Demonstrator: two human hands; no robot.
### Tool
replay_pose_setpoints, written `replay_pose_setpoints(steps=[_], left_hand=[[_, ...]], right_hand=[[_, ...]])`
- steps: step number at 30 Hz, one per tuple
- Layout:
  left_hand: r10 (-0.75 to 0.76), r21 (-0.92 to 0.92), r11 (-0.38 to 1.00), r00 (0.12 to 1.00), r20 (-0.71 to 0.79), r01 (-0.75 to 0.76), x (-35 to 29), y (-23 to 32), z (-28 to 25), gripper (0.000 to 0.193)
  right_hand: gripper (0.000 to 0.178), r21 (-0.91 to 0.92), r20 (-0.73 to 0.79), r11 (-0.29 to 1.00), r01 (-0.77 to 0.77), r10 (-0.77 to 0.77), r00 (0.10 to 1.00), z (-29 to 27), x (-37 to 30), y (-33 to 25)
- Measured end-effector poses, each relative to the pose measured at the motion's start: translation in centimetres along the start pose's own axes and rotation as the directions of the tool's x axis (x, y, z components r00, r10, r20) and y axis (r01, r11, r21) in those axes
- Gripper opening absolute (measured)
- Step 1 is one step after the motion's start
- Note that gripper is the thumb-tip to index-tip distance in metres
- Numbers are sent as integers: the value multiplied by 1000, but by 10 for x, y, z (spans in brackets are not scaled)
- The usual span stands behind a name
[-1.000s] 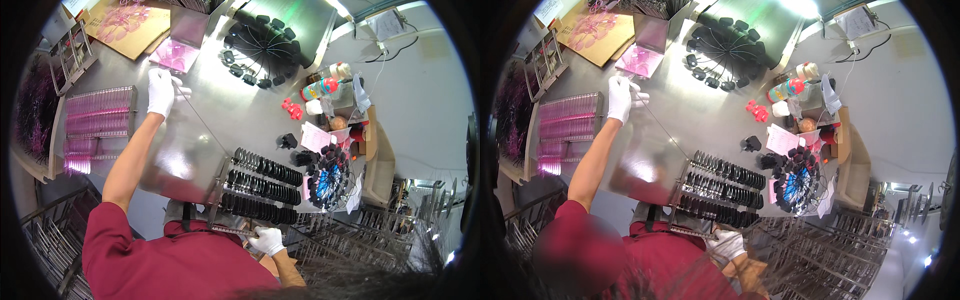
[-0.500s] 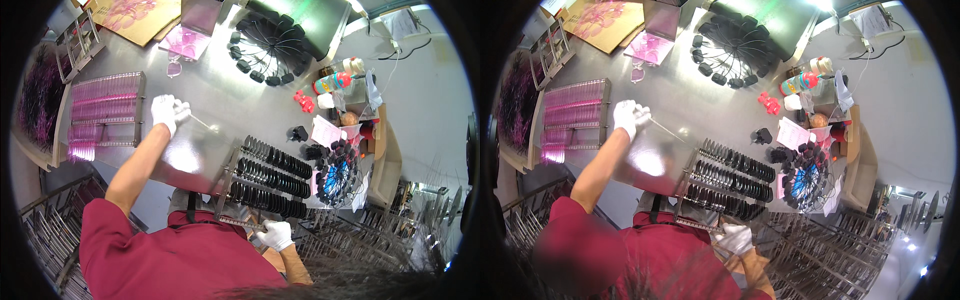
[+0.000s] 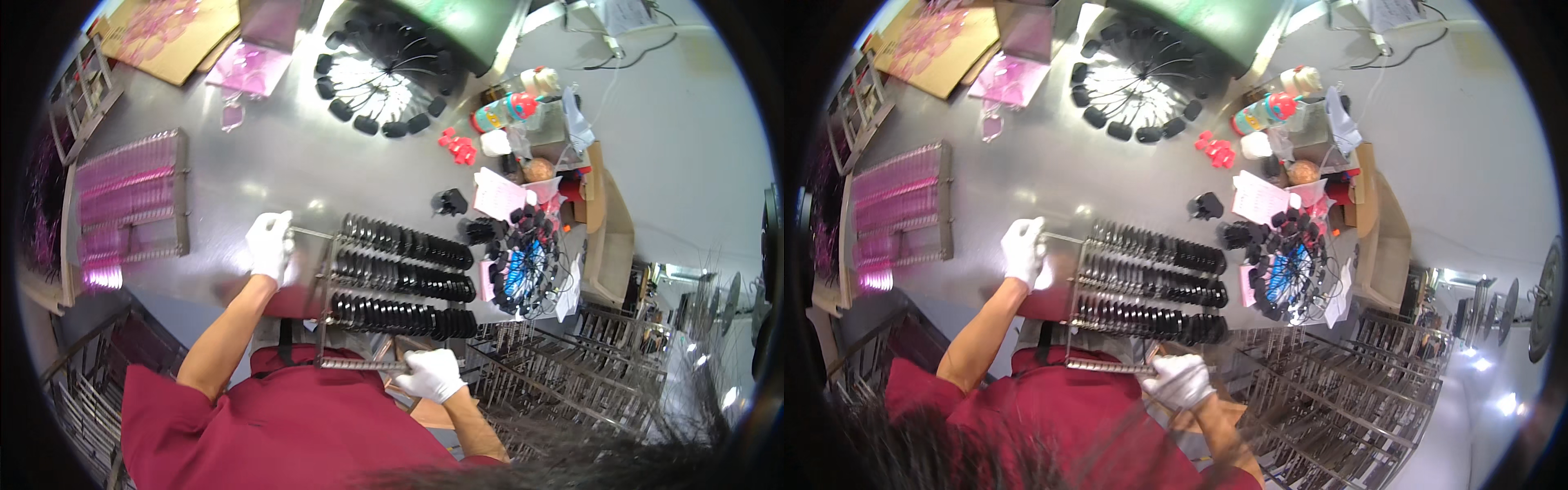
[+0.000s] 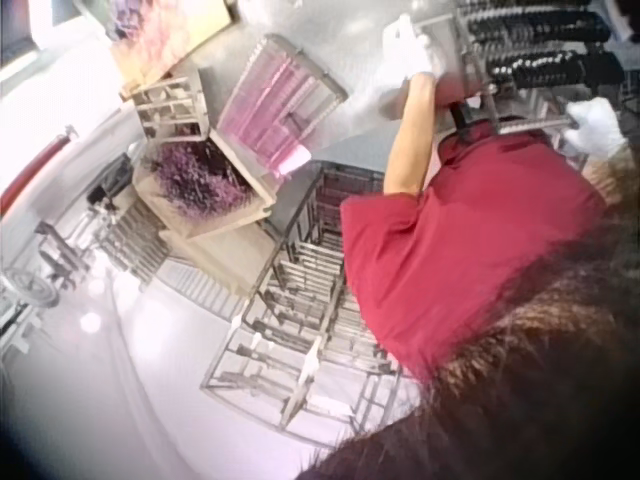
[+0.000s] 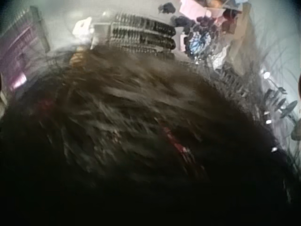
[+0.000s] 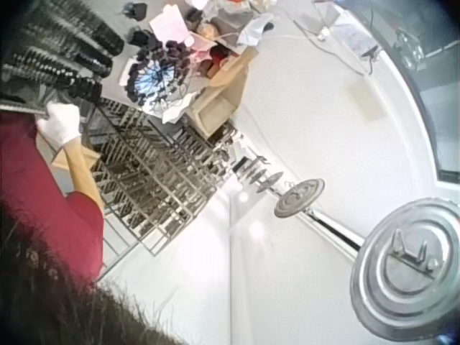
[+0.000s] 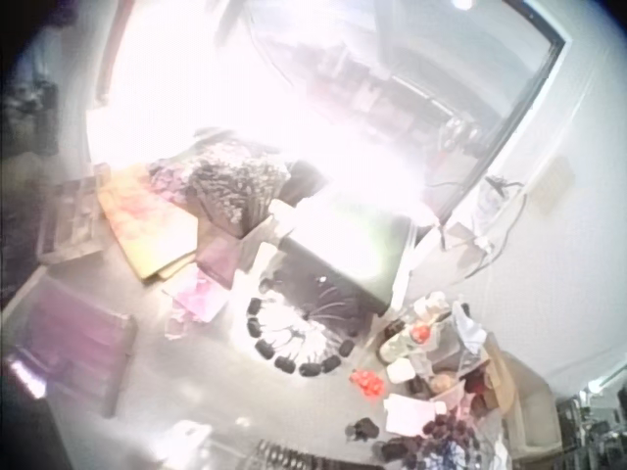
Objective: The person assembles decorative items by inserting pink and black plastic strands into metal racks. They handle the strands by hand, arranging them into slots on the racks and occasionally adjusting the placement. The process is repetitive and focused on organizing the strands into the racks.
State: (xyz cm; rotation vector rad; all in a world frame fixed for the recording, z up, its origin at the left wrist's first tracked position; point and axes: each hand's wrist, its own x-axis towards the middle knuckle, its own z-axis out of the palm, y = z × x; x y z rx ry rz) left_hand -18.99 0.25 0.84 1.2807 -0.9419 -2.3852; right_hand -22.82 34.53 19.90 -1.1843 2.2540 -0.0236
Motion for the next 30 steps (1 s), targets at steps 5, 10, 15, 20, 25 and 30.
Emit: replay_pose_setpoints(steps=[5,10,15,20,25,30], left_hand=[[166,804,410,902,399,-431,11,3,4,24],[549,801,-8,667,504,-599,76,166,49,44],[918,888,57,373,133,-457,68,349,108,68],[832,924,-141,463,305,-355,88,394,145,52],[802,892,-271,427,416,-361,93,405,175,19],[817,866,-417,303,490,-276,64,428,167,22]], right_hand=[[42,26,8,1000,-13,12,1000,19,14,-10],[49,3,-35,999,-40,40,999,37,4,-16],[40,155,-188,988,-19,49,981,21,7,-37],[35,216,-321,976,33,39,946,-1,7,-53],[60,-78,-47,982,-171,167,985,41,17,-20],[54,-83,5,982,-173,174,985,22,22,-37]])
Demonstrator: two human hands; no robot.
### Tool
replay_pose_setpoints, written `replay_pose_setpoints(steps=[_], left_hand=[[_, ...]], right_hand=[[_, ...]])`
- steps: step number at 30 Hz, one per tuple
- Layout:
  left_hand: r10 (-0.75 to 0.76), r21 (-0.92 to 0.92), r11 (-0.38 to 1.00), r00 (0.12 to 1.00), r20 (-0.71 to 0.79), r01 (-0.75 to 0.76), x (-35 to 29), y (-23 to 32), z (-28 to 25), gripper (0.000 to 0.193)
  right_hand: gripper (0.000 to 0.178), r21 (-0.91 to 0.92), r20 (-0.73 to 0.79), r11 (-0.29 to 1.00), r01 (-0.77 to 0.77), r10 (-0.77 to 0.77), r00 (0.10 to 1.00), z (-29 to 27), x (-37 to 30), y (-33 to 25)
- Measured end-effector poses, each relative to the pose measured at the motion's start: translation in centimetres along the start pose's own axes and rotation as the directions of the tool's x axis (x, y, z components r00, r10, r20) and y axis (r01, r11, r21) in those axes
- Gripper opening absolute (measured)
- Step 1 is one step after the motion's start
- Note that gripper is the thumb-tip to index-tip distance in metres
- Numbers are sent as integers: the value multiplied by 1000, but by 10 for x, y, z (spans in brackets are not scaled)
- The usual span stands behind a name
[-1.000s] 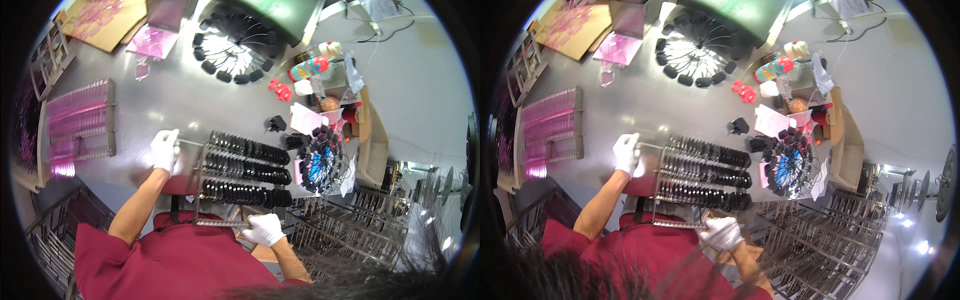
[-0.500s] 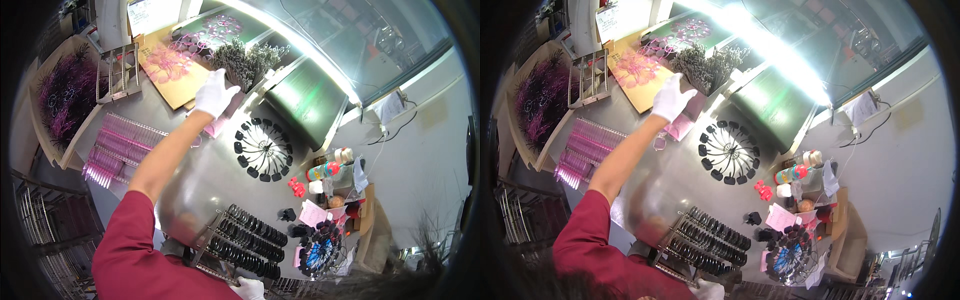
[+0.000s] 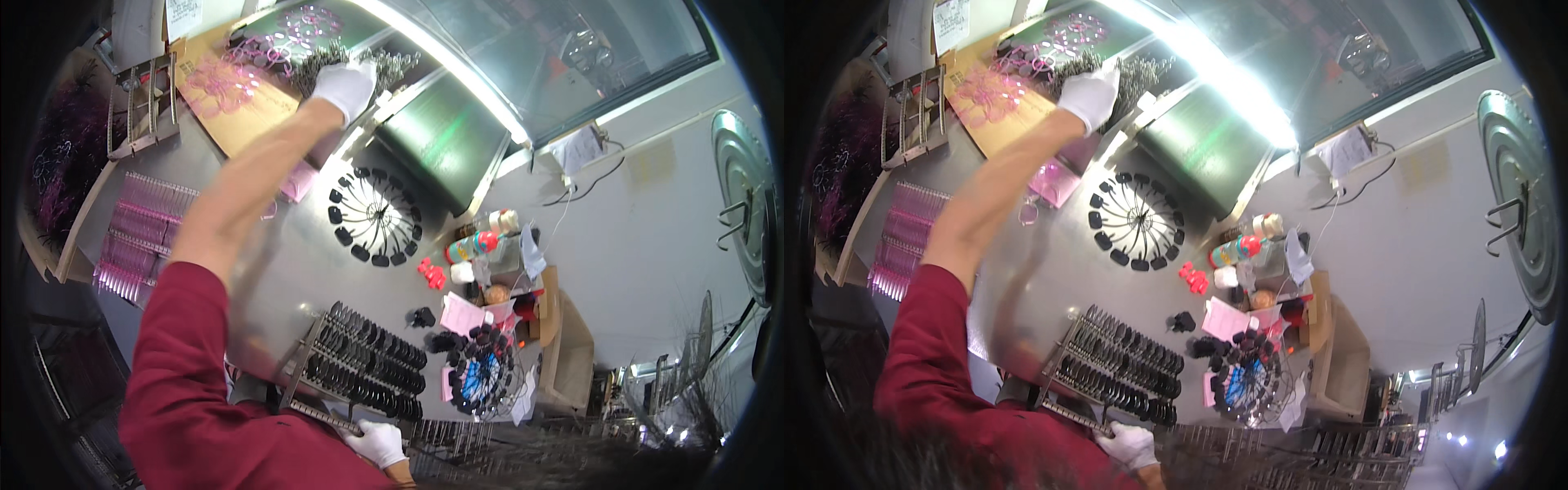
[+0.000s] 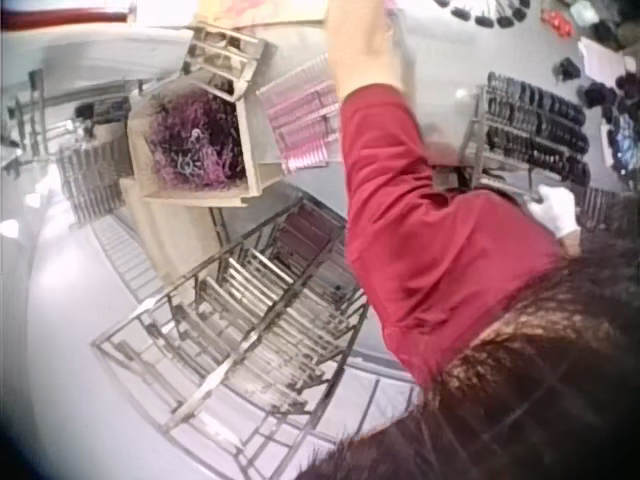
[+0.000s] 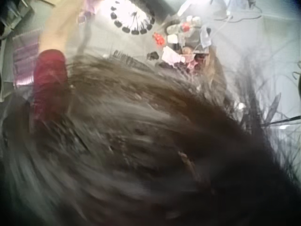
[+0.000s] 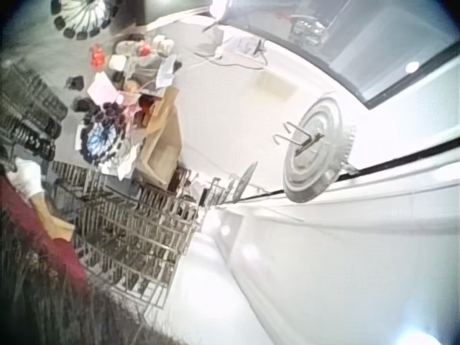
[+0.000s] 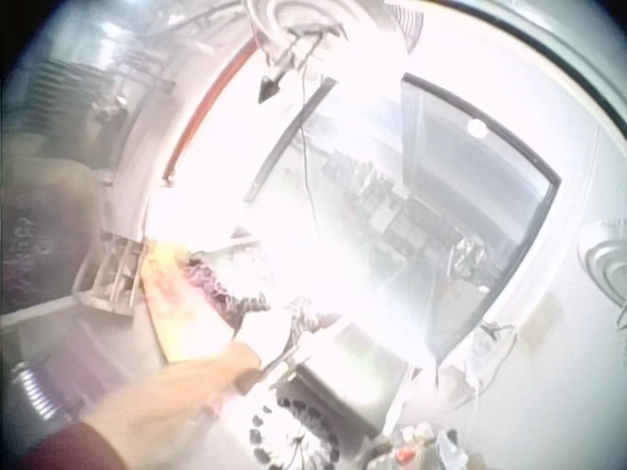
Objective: The person assembles decorative items by inserting pink and black plastic strands into metal racks. They handle the strands by hand, arranging them into slots on the racks and occasionally adjusting the placement. The process is repetitive and focused on organizing the strands into the racks.
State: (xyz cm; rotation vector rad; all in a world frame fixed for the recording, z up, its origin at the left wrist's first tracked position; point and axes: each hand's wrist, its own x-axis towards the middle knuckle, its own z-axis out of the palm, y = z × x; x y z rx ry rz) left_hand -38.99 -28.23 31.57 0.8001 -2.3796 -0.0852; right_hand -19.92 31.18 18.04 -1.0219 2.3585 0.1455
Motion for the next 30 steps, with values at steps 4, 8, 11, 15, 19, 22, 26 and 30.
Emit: replay_pose_setpoints(steps=[4,8,11,15,19,22,26,30], left_hand=[[110,-457,776,806,-581,-435,-50,37,-73,12],[8,-922,366,991,-133,-126,-167,40,-73,10],[-188,-874,237,903,388,425,-232,9,-1,10],[-226,-756,-175,722,654,631,-263,-7,29,15],[-329,-674,-197,600,729,712,-277,-16,36,20],[-335,-590,-197,512,791,783,-289,-28,40,22],[-528,-480,-347,255,810,806,-324,-43,44,21],[-547,-499,-523,176,818,691,-407,-36,61,15]], right_hand=[[50,16,-236,999,34,-29,971,18,-19,2],[53,138,-124,984,-114,131,984,16,-18,10],[54,43,-88,999,-20,23,996,16,-17,29],[49,55,-134,998,18,-10,991,30,-18,43],[46,73,-154,997,19,-7,988,40,-17,47],[45,75,-153,996,39,-27,988,31,-16,43],[42,77,-181,995,70,-55,982,30,-17,47],[54,56,-97,998,-1,6,995,21,-16,44]])
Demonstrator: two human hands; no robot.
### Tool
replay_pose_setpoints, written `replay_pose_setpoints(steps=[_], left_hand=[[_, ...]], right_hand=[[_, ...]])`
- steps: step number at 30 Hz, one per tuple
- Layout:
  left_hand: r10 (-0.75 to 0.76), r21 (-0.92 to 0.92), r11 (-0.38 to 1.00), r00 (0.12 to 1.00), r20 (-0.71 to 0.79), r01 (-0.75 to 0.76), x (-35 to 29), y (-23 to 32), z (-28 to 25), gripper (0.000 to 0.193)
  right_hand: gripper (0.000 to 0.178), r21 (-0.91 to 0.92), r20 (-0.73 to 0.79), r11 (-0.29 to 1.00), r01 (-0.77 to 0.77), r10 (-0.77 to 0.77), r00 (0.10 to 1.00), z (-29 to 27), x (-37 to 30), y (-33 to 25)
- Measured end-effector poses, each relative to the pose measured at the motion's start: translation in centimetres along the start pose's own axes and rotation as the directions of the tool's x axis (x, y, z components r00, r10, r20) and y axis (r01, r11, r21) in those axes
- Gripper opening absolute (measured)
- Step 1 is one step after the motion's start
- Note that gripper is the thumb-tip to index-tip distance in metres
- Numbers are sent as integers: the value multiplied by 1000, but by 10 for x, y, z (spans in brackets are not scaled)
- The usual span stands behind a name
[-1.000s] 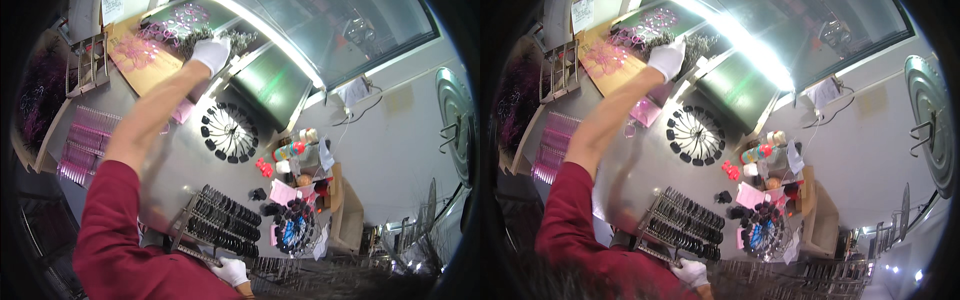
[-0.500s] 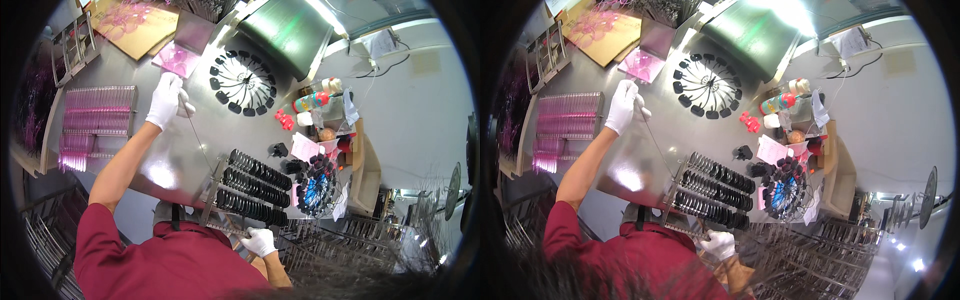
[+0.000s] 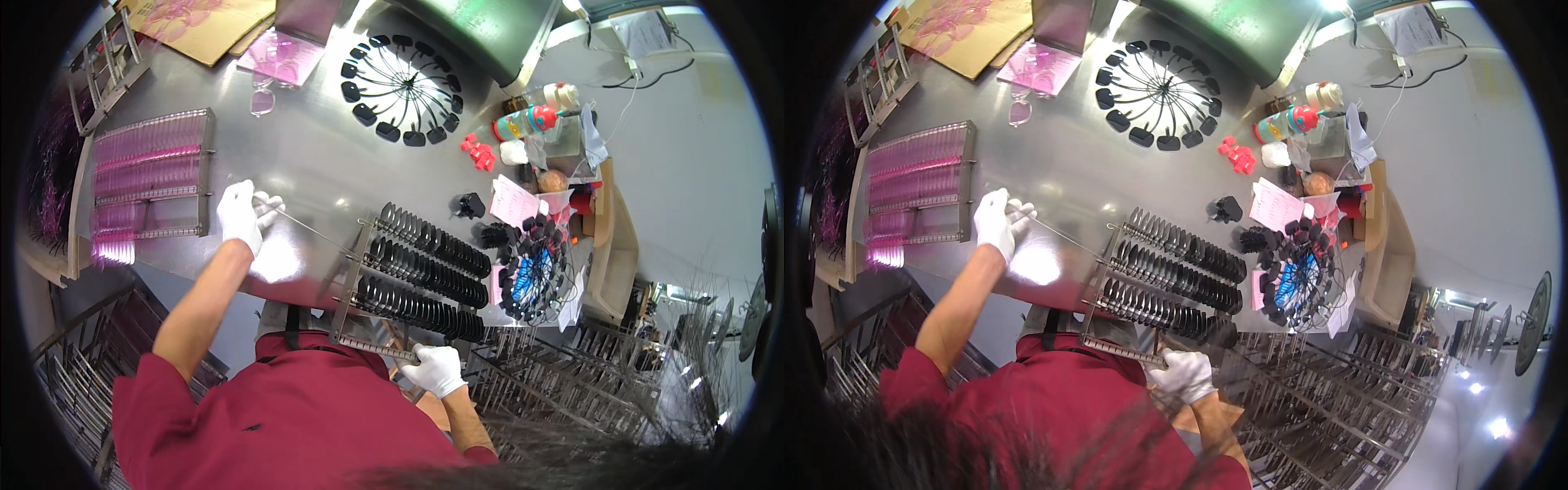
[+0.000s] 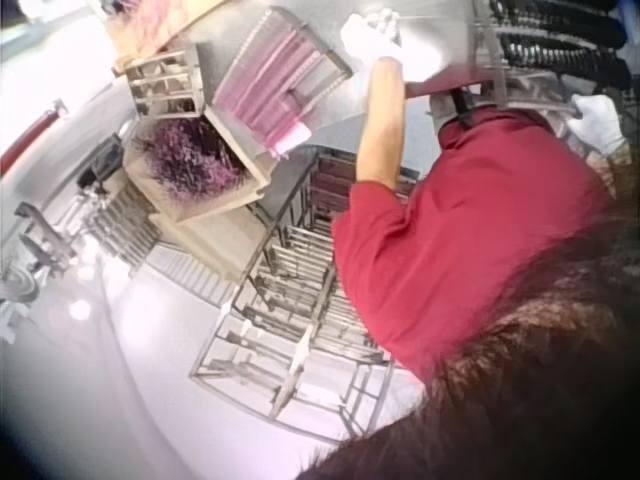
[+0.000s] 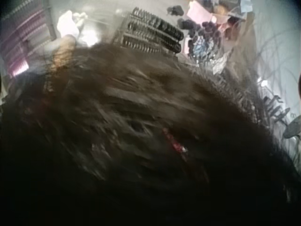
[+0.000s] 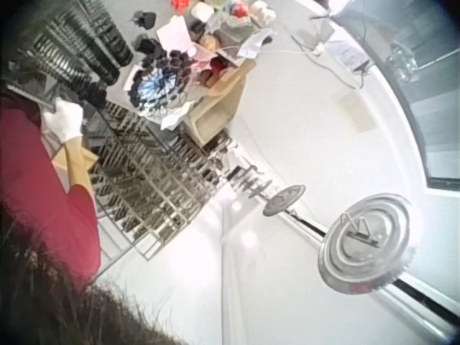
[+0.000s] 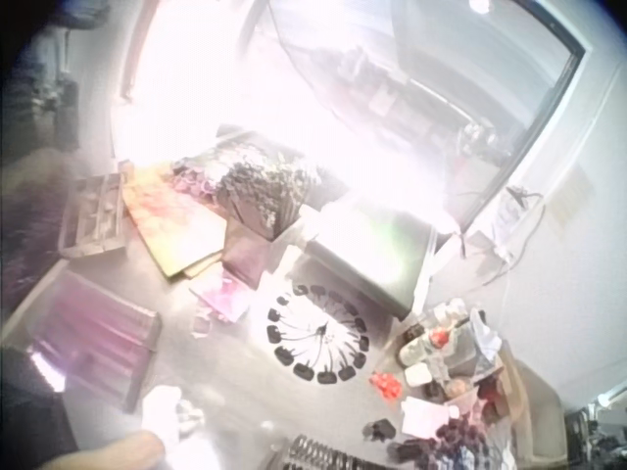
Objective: The person assembles decorative items by inserting pink and black plastic strands into metal racks. They handle the strands by hand, arranging them into slots on the racks and occasionally adjusting the placement. The process is repetitive and focused on organizing the strands into the racks.
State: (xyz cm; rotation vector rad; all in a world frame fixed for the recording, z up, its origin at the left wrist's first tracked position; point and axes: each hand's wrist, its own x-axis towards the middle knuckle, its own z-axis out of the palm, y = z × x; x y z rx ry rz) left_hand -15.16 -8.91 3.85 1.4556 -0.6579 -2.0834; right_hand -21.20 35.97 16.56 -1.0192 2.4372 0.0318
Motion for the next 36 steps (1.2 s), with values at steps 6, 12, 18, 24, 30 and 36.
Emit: replay_pose_setpoints(steps=[6,12,18,24,30,36], left_hand=[[-235,87,971,952,197,222,-66,-55,34,20],[-215,75,977,930,298,202,-79,-61,38,23],[-398,352,889,873,280,292,-97,-90,43,18],[22,413,899,956,294,-147,-58,-111,26,15],[-268,769,545,800,537,-334,-90,-51,48,34],[634,516,213,520,573,-829,57,87,144,36]], right_hand=[[59,32,41,998,58,-59,997,-18,4,-3],[54,40,15,998,46,-47,999,-27,12,2],[56,50,31,997,55,-57,998,-26,12,3],[51,91,77,994,67,-74,994,-30,20,-6],[46,96,124,987,129,-140,982,-35,23,-4],[38,233,11,972,27,-31,999,-51,17,-46]])
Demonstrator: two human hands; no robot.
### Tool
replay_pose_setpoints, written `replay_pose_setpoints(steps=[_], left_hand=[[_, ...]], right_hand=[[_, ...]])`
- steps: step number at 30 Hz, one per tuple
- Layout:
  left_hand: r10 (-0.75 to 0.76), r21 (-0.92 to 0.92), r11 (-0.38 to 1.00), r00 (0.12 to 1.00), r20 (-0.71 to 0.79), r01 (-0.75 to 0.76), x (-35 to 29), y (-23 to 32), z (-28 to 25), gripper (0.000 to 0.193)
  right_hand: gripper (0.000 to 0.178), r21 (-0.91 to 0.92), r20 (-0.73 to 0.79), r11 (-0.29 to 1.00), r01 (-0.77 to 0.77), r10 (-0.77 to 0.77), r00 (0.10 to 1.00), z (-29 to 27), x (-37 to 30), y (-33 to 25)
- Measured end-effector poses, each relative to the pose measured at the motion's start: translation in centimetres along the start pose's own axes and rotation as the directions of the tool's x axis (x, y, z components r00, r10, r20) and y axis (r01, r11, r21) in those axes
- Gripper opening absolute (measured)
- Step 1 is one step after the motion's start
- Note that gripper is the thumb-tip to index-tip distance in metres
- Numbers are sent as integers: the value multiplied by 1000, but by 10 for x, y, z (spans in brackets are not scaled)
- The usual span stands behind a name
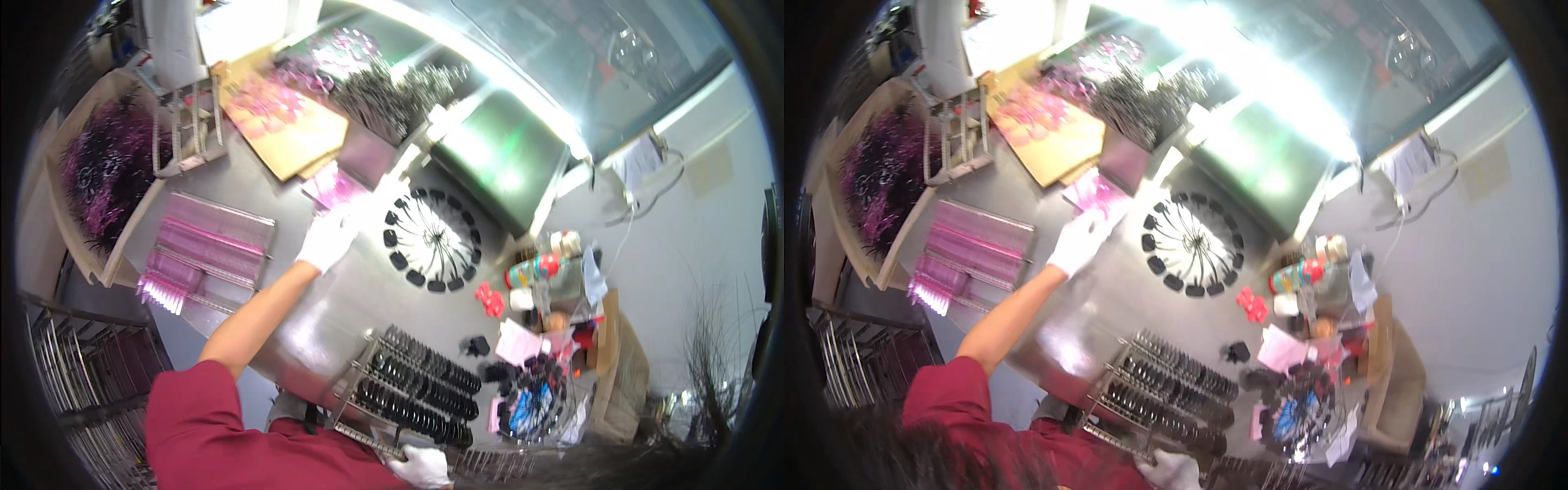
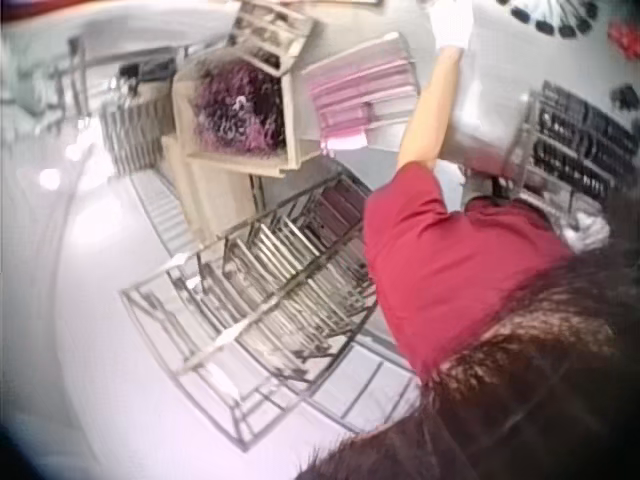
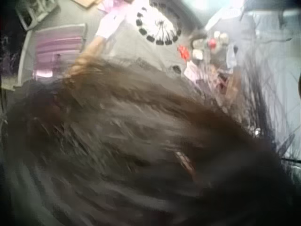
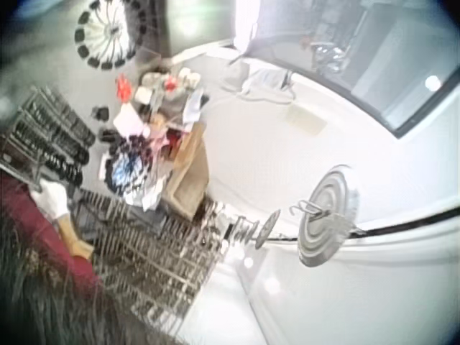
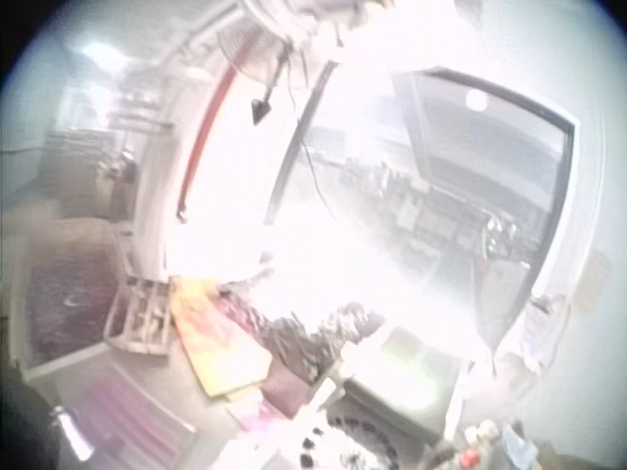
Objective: The person assembles decorative items by inserting pink and black plastic strands into metal racks. They handle the strands by hand, arranging them into slots on the racks and occasionally adjusting the placement. The process is repetitive and focused on organizing the strands into the racks.
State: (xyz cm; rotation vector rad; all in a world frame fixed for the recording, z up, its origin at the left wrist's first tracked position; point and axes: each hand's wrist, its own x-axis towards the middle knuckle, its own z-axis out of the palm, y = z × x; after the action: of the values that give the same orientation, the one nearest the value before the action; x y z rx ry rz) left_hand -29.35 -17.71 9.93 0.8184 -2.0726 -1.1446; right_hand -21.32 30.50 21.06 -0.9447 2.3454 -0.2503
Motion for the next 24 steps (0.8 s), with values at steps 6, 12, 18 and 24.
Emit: replay_pose_setpoints(steps=[6,12,18,24], left_hand=[[-102,236,955,946,-309,180,143,90,-59,62],[229,519,854,926,-301,-43,211,94,-53,21],[399,727,603,914,80,-327,222,123,-72,23],[682,510,682,708,-185,-524,229,111,-144,26]], right_hand=[[46,-35,-117,989,143,-146,982,-4,4,-8],[50,-109,63,994,-8,15,998,-18,5,-21],[64,-250,115,968,15,15,993,23,10,27],[60,-283,25,955,85,-81,996,10,15,12]])
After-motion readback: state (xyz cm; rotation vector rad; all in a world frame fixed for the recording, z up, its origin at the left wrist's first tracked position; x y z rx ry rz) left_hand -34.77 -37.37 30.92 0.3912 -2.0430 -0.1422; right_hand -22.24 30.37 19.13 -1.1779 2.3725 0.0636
